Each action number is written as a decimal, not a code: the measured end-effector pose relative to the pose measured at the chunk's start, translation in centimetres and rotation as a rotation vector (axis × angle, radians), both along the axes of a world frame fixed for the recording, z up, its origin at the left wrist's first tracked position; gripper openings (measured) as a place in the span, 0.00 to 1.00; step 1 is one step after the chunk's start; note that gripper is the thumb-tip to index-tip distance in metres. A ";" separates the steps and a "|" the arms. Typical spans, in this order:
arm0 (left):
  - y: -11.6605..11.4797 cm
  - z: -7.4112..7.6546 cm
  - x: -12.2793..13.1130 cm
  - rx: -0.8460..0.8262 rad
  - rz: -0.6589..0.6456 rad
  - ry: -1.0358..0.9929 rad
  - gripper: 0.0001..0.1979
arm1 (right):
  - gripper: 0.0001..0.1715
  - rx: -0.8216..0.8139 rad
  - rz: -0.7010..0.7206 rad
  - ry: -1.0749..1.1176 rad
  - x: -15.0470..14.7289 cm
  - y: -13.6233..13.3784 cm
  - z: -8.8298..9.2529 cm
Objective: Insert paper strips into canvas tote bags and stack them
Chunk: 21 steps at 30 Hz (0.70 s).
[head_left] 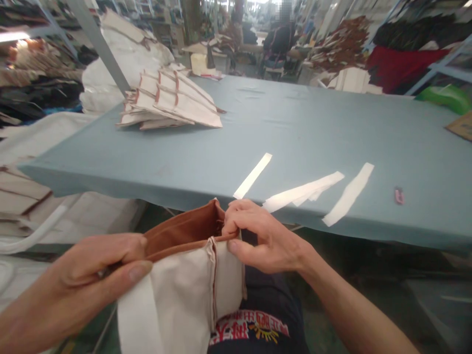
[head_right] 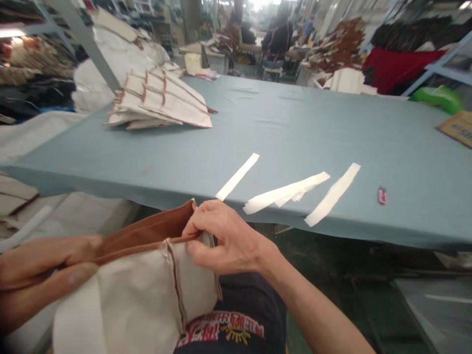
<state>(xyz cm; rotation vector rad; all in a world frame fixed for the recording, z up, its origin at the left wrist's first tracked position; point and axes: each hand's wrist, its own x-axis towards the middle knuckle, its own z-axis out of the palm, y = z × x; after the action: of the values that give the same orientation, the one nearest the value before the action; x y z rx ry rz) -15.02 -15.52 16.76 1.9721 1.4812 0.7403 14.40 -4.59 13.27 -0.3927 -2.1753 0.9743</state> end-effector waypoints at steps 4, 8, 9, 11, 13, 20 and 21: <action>0.7 0.7 0.1 -0.030 0.071 -0.046 0.14 | 0.08 0.035 0.085 0.037 -1.1 -0.8 3.1; 2.1 1.1 1.6 0.030 -0.107 -0.074 0.08 | 0.07 -0.011 0.140 0.050 -2.4 -0.9 3.5; 2.4 1.2 2.0 0.040 -0.151 -0.086 0.06 | 0.07 -0.030 0.136 0.043 -2.5 -0.9 3.3; 3.1 1.3 2.9 0.037 -0.201 -0.107 0.06 | 0.07 -0.088 0.116 0.006 -2.5 -0.8 2.8; 3.6 1.2 3.7 0.032 -0.219 -0.114 0.07 | 0.06 -0.155 0.084 -0.047 -2.2 -0.8 2.3; 4.2 0.6 4.7 0.007 -0.245 -0.088 0.10 | 0.04 -0.194 0.017 -0.103 -1.6 -0.9 0.7; 4.2 0.4 4.6 -0.005 -0.241 -0.081 0.10 | 0.03 -0.211 0.005 -0.117 -1.5 -0.8 0.4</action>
<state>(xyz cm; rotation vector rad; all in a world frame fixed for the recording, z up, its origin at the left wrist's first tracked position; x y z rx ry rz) -10.38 -11.31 17.19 2.0456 1.1719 0.7005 12.86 -5.35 13.69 -0.5566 -2.1834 1.2158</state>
